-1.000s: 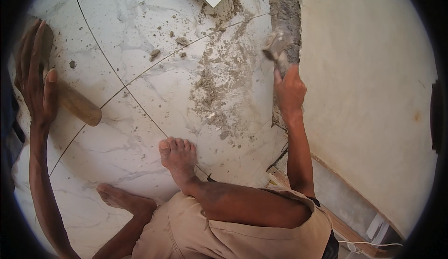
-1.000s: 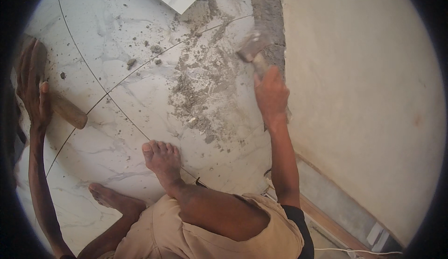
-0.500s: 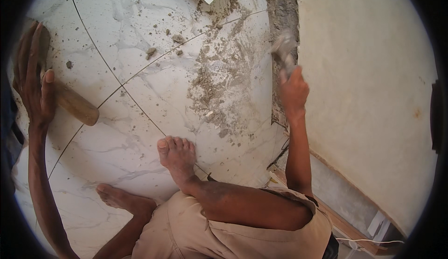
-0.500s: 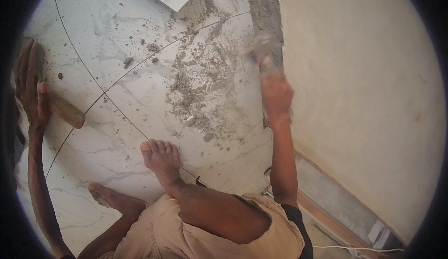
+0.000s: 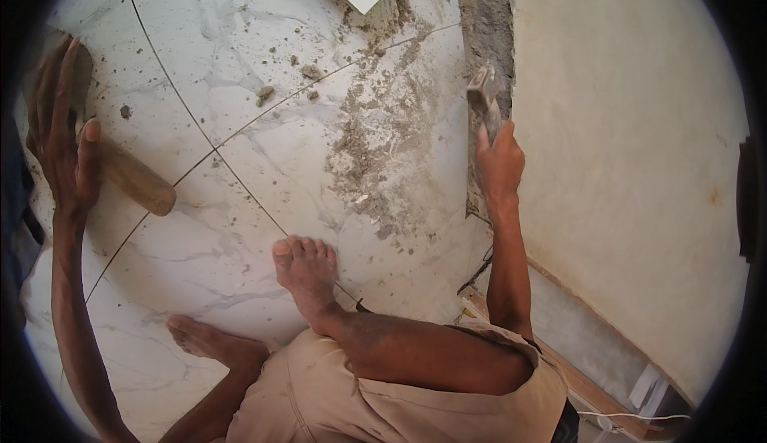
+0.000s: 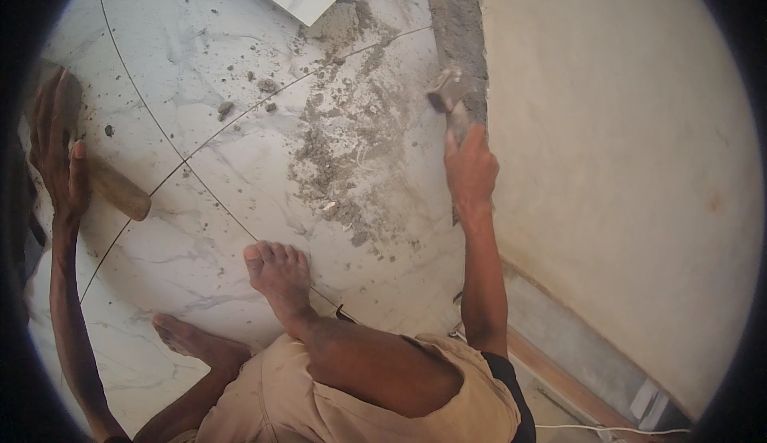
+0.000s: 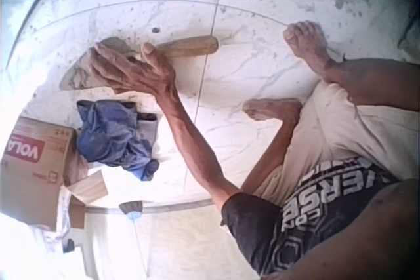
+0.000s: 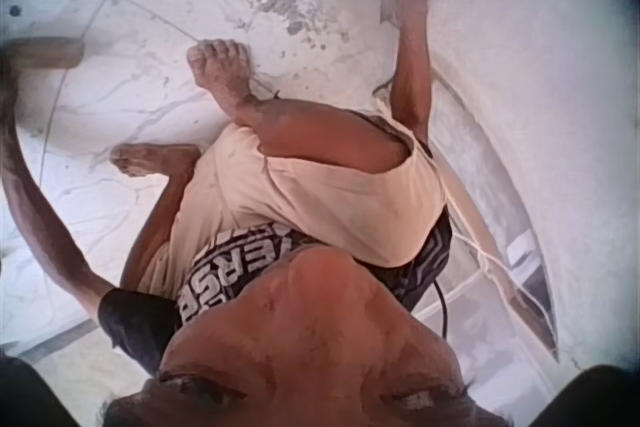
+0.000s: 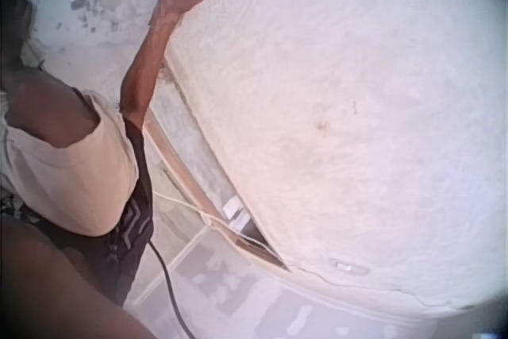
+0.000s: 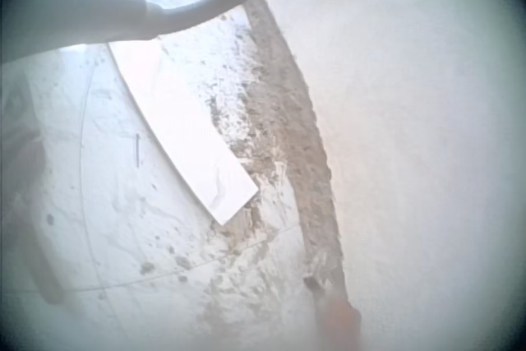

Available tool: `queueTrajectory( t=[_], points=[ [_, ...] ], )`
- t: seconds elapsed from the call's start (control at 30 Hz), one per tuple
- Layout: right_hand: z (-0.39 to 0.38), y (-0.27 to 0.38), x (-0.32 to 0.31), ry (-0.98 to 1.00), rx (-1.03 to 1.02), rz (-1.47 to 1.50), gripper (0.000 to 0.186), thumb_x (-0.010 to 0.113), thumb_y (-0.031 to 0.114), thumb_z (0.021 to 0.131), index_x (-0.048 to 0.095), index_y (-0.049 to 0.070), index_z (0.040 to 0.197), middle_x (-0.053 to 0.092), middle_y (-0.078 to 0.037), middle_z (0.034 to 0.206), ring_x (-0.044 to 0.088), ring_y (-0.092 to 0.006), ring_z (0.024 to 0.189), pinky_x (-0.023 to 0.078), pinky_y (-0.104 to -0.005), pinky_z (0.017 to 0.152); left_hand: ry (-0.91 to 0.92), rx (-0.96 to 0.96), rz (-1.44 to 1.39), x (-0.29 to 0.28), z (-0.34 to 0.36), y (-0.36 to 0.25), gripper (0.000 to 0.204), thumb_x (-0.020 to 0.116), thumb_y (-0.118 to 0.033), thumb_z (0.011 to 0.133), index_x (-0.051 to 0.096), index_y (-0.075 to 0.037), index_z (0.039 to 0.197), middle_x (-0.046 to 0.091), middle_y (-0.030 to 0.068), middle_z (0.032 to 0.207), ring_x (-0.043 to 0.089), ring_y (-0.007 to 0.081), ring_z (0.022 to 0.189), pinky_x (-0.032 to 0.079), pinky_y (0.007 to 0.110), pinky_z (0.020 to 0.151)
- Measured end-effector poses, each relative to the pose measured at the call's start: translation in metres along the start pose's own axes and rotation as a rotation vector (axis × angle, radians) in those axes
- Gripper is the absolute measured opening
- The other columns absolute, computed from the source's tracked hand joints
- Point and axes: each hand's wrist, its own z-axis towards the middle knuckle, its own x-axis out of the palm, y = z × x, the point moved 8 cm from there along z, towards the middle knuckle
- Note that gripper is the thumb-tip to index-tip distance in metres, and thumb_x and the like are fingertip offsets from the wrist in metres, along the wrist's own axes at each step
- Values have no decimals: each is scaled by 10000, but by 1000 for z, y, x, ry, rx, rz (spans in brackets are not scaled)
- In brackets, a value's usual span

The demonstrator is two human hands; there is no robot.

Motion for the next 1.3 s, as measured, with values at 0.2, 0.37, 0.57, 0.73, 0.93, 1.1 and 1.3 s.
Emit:
queueTrajectory(
  t=[0.2, 0.37, 0.57, 0.73, 0.93, 1.1, 1.3],
  points=[
    [19, 1, -6, 18, -49, -27, 398, 730, 336, 846, 495, 19, 895, 637, -195, 718, 658, -389, 660, 512, -471, 510, 18, -5, -41, -6, -1, 2, 788, 243, -737, 910, 440, -217, 1469, 444, 91, 1497, 360, 311, 1415, 278, 540, 1157],
    [7, 13, -3, -11, -53, -29, 364, 727, 304, 852, 501, 20, 888, 622, -188, 702, 641, -389, 619, 511, -461, 512, -12, 3, -5, -2, 1, 0, 786, 249, -737, 911, 446, -215, 1465, 452, 93, 1490, 369, 313, 1409, 270, 535, 1162],
    [-3, -3, 3, -16, -111, -26, 325, 727, 224, 848, 499, 9, 934, 636, -223, 709, 642, -415, 621, 509, -480, 528, -12, 3, -33, -4, -4, 4, 773, 280, -720, 913, 436, -209, 1471, 440, 83, 1501, 364, 308, 1412, 261, 536, 1166],
    [-8, 7, 2, -9, -1, 17, 333, 725, 239, 855, 496, 5, 920, 640, -221, 709, 646, -407, 619, 513, -468, 522, 35, -25, -13, -1, -1, 4, 815, 253, -748, 896, 452, -192, 1458, 425, 105, 1509, 325, 331, 1430, 231, 548, 1176],
    [15, -22, 5, 100, 90, -96, 423, 732, 361, 838, 499, 18, 921, 643, -218, 757, 664, -405, 682, 529, -487, 551, -16, -12, -97, -1, -1, 5, 811, 259, -749, 893, 448, -203, 1462, 415, 92, 1519, 317, 323, 1437, 214, 568, 1176],
    [-6, 16, -3, 7, -61, -27, 390, 722, 347, 849, 499, 32, 906, 638, -195, 731, 669, -388, 664, 541, -469, 550, -4, -8, -12, -1, -4, 4, 792, 265, -743, 900, 424, -225, 1478, 428, 83, 1509, 345, 305, 1424, 262, 554, 1163],
    [5, -16, 10, 40, 28, -133, 355, 700, 317, 877, 503, 25, 916, 633, -198, 705, 658, -410, 646, 544, -492, 567, -12, -14, -24, 1, -3, 6, 805, 241, -759, 892, 411, -241, 1485, 420, 72, 1516, 328, 300, 1433, 226, 558, 1174]
  ],
)
